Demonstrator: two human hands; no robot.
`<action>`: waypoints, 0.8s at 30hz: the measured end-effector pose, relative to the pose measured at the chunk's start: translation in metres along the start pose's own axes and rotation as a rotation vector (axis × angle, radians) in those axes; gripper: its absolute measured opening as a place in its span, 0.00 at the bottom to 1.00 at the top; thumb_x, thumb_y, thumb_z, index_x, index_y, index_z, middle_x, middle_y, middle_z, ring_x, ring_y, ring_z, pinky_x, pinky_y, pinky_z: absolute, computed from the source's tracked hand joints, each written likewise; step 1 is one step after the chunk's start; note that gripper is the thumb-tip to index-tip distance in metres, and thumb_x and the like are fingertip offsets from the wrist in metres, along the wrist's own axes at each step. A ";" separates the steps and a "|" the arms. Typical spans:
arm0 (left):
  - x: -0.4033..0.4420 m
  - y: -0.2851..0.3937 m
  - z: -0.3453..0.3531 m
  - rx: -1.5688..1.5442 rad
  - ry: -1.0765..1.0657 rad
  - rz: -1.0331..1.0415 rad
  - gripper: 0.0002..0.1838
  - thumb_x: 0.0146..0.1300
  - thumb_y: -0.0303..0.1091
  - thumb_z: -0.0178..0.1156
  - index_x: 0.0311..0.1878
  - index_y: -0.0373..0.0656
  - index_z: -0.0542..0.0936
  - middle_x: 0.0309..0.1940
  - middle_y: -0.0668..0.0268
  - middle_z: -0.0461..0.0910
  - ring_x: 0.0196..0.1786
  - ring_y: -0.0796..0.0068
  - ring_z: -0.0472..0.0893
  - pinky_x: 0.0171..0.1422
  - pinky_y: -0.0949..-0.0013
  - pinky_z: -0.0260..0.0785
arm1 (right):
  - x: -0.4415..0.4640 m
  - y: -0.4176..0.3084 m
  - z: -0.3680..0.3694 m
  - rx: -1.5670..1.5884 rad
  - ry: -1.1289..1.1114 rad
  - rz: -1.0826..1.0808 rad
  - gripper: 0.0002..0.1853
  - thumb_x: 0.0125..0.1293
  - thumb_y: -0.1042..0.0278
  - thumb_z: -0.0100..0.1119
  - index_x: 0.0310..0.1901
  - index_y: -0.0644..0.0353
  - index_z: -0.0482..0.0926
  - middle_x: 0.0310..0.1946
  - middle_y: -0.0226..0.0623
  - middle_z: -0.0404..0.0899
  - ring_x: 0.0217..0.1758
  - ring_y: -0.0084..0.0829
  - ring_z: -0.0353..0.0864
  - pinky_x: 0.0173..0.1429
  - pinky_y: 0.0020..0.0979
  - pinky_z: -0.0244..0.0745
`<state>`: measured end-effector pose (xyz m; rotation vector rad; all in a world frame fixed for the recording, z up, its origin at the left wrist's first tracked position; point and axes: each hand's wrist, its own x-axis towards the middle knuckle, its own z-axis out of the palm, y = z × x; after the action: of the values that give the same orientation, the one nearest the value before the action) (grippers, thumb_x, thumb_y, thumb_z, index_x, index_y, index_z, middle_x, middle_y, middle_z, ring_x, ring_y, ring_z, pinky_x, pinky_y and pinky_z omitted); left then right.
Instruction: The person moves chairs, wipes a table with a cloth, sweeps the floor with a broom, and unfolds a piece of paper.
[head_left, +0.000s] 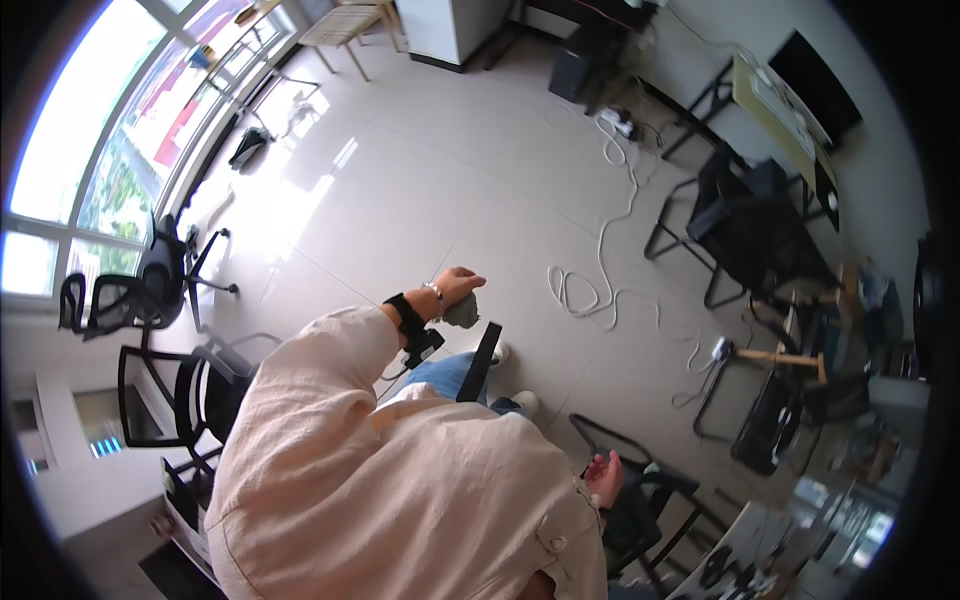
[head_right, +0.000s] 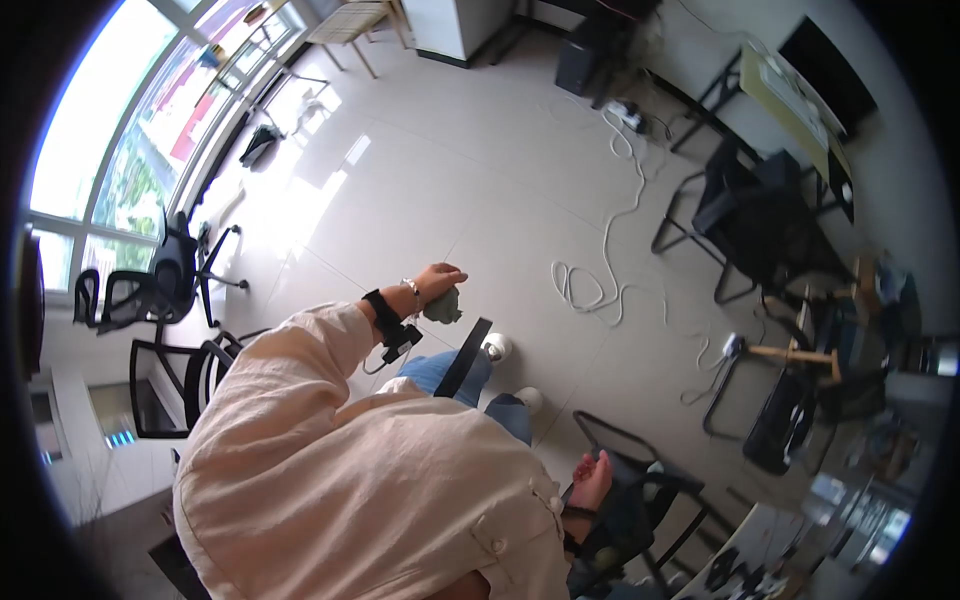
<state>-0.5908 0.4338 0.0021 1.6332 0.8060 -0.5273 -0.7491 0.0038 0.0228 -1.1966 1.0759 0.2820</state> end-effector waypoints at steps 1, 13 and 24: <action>0.007 -0.019 -0.010 0.033 0.068 0.025 0.24 0.48 0.46 0.58 0.44 0.38 0.74 0.36 0.58 0.76 0.39 0.67 0.76 0.42 0.67 0.70 | 0.005 -0.005 0.013 -0.068 -0.070 -0.020 0.18 0.61 0.57 0.45 0.51 0.52 0.66 0.29 0.30 0.75 0.23 0.19 0.70 0.26 0.20 0.65; -0.154 -0.240 -0.043 -0.584 0.602 -0.408 0.20 0.45 0.42 0.60 0.40 0.38 0.76 0.32 0.61 0.75 0.34 0.69 0.75 0.38 0.67 0.69 | 0.058 -0.080 0.123 -0.908 -0.529 -0.271 0.16 0.63 0.65 0.43 0.51 0.60 0.65 0.29 0.31 0.74 0.22 0.16 0.69 0.25 0.15 0.63; -0.177 -0.345 -0.039 -0.775 0.653 -0.370 0.21 0.46 0.36 0.62 0.43 0.35 0.74 0.32 0.63 0.75 0.33 0.72 0.75 0.37 0.69 0.69 | 0.018 -0.052 0.197 -1.088 -0.783 -0.423 0.16 0.62 0.69 0.44 0.52 0.63 0.64 0.29 0.34 0.74 0.23 0.17 0.70 0.28 0.18 0.67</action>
<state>-0.9689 0.4611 -0.0901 0.9100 1.5789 0.1117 -0.6013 0.1448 0.0346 -1.9707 -0.1155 0.9765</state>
